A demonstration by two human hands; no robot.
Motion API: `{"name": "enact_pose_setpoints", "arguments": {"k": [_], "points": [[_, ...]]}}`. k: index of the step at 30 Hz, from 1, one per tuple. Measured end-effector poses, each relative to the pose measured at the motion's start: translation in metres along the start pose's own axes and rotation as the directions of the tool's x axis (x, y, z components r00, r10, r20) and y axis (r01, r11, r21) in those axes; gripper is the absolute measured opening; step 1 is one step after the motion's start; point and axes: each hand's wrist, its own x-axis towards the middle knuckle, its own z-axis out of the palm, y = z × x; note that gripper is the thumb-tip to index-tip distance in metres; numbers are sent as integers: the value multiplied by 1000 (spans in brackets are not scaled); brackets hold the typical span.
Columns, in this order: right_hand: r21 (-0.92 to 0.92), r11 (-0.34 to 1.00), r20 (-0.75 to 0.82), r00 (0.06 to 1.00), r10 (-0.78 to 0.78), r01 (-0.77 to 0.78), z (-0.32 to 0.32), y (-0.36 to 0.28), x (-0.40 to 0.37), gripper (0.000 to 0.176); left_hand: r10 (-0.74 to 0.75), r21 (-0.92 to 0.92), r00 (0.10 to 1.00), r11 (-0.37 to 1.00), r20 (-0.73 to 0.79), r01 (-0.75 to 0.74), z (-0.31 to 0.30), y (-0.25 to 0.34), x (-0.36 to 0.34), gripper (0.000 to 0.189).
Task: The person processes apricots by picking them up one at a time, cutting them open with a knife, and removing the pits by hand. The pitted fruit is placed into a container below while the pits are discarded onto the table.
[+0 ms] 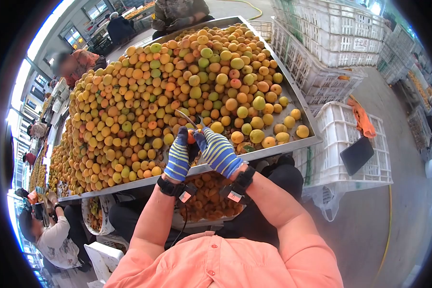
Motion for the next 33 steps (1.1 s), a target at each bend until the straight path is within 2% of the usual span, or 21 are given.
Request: {"name": "enact_pose_setpoints", "arguments": {"k": [2, 5, 7, 8, 9, 10, 12, 13, 14, 15, 18, 19, 22, 23, 24, 26, 27, 29, 30, 31, 33], "points": [[13, 1000, -10, 1000, -15, 15, 4, 4, 1, 29, 53, 82, 994, 996, -91, -46, 12, -1, -3, 37], [-33, 999, 17, 999, 36, -36, 4, -1, -1, 29, 162, 146, 984, 978, -80, -149, 5, -7, 4, 33], [-114, 987, 50, 992, 116, -110, 3, -5, -2, 29, 339, 422, 940, 859, -41, -291, 3, -8, 8, 31], [-87, 990, 10, 993, 115, -114, 11, 5, -3, 31, 409, 546, 912, 767, -9, -338, 1, -10, 7, 30], [19, 995, -17, 995, 101, -101, 15, 10, -2, 32, 405, 592, 914, 739, -7, -323, 6, -6, 5, 31], [123, 989, -45, 995, 86, -80, 18, 14, -1, 33, 378, 561, 925, 770, -19, -304, 11, -3, 2, 32], [395, 912, -8, 993, 121, -108, 15, 3, 1, 37, 355, 541, 935, 783, 17, -307, 19, 6, -5, 31], [548, 752, 206, 930, 304, -367, 10, 6, 0, 38, 367, 542, 929, 770, 55, -337, 20, 7, -5, 29], [616, 514, 432, 801, 414, -597, 0, 1, 1, 38, 382, 541, 919, 755, 97, -371, 20, 7, -5, 27], [643, 13, 690, 586, 424, -766, -6, -3, 6, 37, 432, 680, 892, 614, 134, -400, 17, 8, -4, 24], [519, -307, 839, 545, 3, -798, -17, 10, 6, 35, 365, 514, 922, 771, 127, -376, 21, 12, -3, 23], [497, -344, 832, 550, -71, -797, -16, 10, 6, 36, 269, 402, 961, 875, 63, -271, 22, 16, -7, 25], [618, -156, 785, 616, 69, -770, -19, -11, 3, 36, 137, 2, 991, 991, 1, -137, -14, 2, 20, 41], [649, -29, 756, 641, 128, -760, -21, -17, 3, 37, 31, -101, 999, 995, 26, -28, -20, 6, 22, 49], [629, 143, 734, 644, 215, -765, -19, -18, 3, 37, 15, -183, 999, 983, -48, -23, -23, 4, 20, 52], [497, 460, 641, 669, 377, -735, -16, -14, 4, 38, -56, -218, 998, 975, -23, 49, -30, 4, 16, 55], [479, 577, 575, 733, 363, -661, -11, -8, 4, 39, -65, -211, 998, 975, 21, 68, -33, 4, 15, 57], [399, 840, 402, 893, 199, -367, 2, 0, -4, 38, -45, -193, 999, 980, 29, 50, -31, 5, 10, 58], [324, 925, 326, 941, 88, -199, 6, 3, -7, 38, -35, -186, 999, 982, 33, 40, -27, 8, 7, 58], [228, 955, 340, 935, 103, -188, 7, 7, -7, 33, -49, -140, 998, 989, -47, 42, -22, 10, 4, 58], [247, 937, 337, 928, 157, -248, 7, 4, -8, 34, -56, -140, 997, 989, -48, 49, -20, 8, 3, 58]]}}
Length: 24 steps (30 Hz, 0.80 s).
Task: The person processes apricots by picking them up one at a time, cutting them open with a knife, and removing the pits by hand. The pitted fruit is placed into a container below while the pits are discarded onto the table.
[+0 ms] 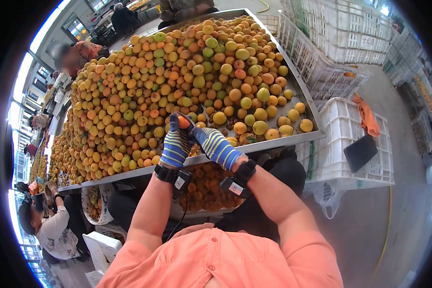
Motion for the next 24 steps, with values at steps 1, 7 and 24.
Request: {"name": "enact_pose_setpoints", "arguments": {"k": [1, 7, 24], "points": [[21, 999, -9, 1000, 24, -24, 1, -2, 0, 35, -2, 2, 1000, 1000, -1, 2, 0, 0, 0, 57], [-264, 965, -53, 998, -23, 8, 1, 3, 3, 33, 4, 146, 999, 989, 43, -10, 10, 6, -4, 47], [-439, 898, -37, 999, 23, -37, -8, 1, 3, 42, 102, 74, 973, 990, 208, -120, 25, 13, -10, 36]]}}
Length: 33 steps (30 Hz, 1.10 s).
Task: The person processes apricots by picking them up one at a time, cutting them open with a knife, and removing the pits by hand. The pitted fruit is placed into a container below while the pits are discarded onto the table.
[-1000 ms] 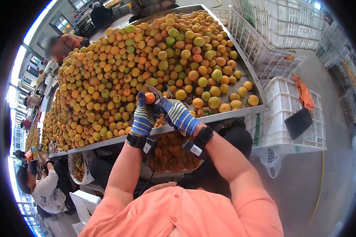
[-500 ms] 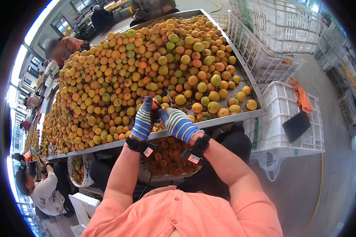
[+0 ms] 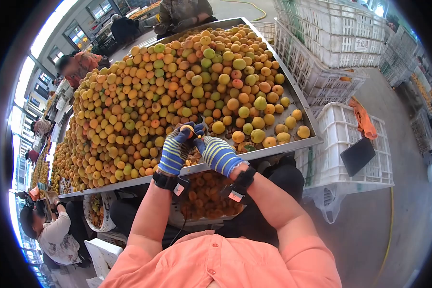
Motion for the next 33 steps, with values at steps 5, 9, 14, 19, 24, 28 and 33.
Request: {"name": "enact_pose_setpoints", "arguments": {"k": [5, 9, 14, 19, 24, 28, 33], "points": [[27, 998, -25, 998, -49, 50, 0, 0, 0, 40, 126, 40, 992, 991, -22, -125, 8, 4, -6, 42], [54, 999, -44, 999, -4, 7, -10, -21, -6, 38, -295, -466, 954, 838, 54, 285, 0, 7, -7, 48], [-46, 999, -59, 998, 4, -7, 2, -12, -5, 36, -104, -272, 992, 955, 65, 118, 1, 7, -6, 47], [17, 1000, -11, 1000, -13, 13, -2, -12, -3, 43, 167, 137, 983, 978, -70, -156, 9, 2, -5, 47], [47, 999, -34, 999, 17, -15, 2, -10, 0, 41, -210, -559, 971, 794, 116, 239, -7, 0, -6, 47], [-85, 996, -82, 997, -1, -6, 2, -12, -2, 36, -187, -426, 981, 892, -44, 151, -7, -6, -5, 43], [-71, 997, -32, 999, 30, -32, -1, -13, 0, 36, -44, -240, 996, 971, -73, 25, 3, -3, -1, 38]]}}
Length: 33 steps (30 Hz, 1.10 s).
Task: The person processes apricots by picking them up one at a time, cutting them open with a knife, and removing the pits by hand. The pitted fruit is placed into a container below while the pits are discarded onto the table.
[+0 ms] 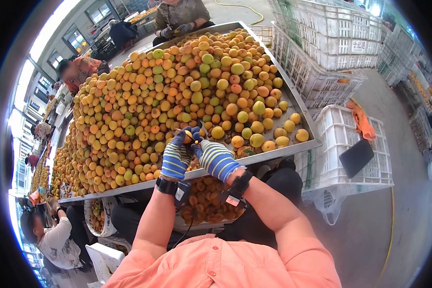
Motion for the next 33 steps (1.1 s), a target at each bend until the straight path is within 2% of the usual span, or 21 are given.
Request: {"name": "enact_pose_setpoints", "arguments": {"k": [3, 4, 6, 8, 9, 11, 12, 13, 16, 17, 18, 21, 22, 24, 25, 26, 27, 28, 29, 33], "points": [[71, 996, 1, 999, -48, 47, 5, 8, 0, 38, 181, 299, 979, 943, -93, -146, 12, 2, -5, 37], [101, 992, -6, 997, -74, 74, 9, 12, 1, 38, 186, 324, 980, 934, -74, -153, 11, 2, -6, 39], [154, 965, 64, 972, -224, 212, -1, 9, 1, 37, 195, 373, 980, 912, -33, -169, 8, 3, -7, 43], [278, 948, 161, 966, -202, 152, -7, 3, -1, 35, 139, 304, 990, 943, 10, -136, -1, 2, -1, 43], [361, 932, 233, 966, -111, 20, -9, 1, -2, 34, 114, 269, 993, 956, 35, -119, -5, 2, 1, 44], [302, 950, 179, 974, -138, 79, -2, 8, -1, 33, 48, 106, 999, 993, -9, -47, -7, 5, 1, 42], [140, 956, 63, 961, -269, 258, 9, 20, 2, 32, 13, 23, 1000, 1000, -24, -12, -5, 7, 1, 42], [-43, 912, -30, 912, -408, 407, 19, 33, 4, 32, -28, -110, 989, 994, -146, 12, -4, 10, 2, 34], [85, 992, 103, 989, -106, 98, -11, 19, 7, 36, 7, -116, 965, 992, -262, -39, -29, 19, 9, 29], [196, 979, -3, 998, -61, 61, -17, 15, 7, 38, -45, -160, 955, 987, -294, -3, -27, 21, 8, 26], [396, 918, -33, 999, -29, 40, -20, 10, 7, 39, -11, -65, 968, 998, -250, -5, -27, 20, 6, 26], [300, 946, -140, 987, -80, 119, -19, 3, 13, 40, 54, 234, 996, 972, -73, -35, -21, 4, 2, 26], [293, 941, -176, 977, -120, 168, -15, 5, 16, 40, 45, 342, 992, 940, -115, -3, -16, -2, 3, 28], [58, 988, -172, 976, -132, 144, -16, 3, 16, 37, 113, 667, 994, 741, -4, -81, -3, -13, 1, 29], [81, 984, -200, 970, -138, 157, -15, 8, 20, 35, 141, 713, 990, 694, 3, -101, 2, -14, -2, 35], [104, 980, -224, 964, -144, 170, -12, 13, 24, 32, 101, 482, 994, 870, 26, -102, 7, -10, -5, 38], [162, 974, -249, 962, -114, 158, -12, 17, 26, 30, 73, 211, 996, 974, 59, -84, 11, -4, -8, 41], [220, 964, -275, 958, -83, 147, -12, 22, 29, 28, 54, -74, 993, 996, 100, -47, 15, 0, -10, 44], [279, 951, -297, 954, -49, 136, -10, 25, 30, 26, 103, -157, 991, 984, 88, -88, 18, 1, -13, 49], [-13, 994, -334, 937, -104, 105, 9, 17, 20, 20, 115, -127, 991, 986, 67, -105, 21, -19, -13, 49]]}}
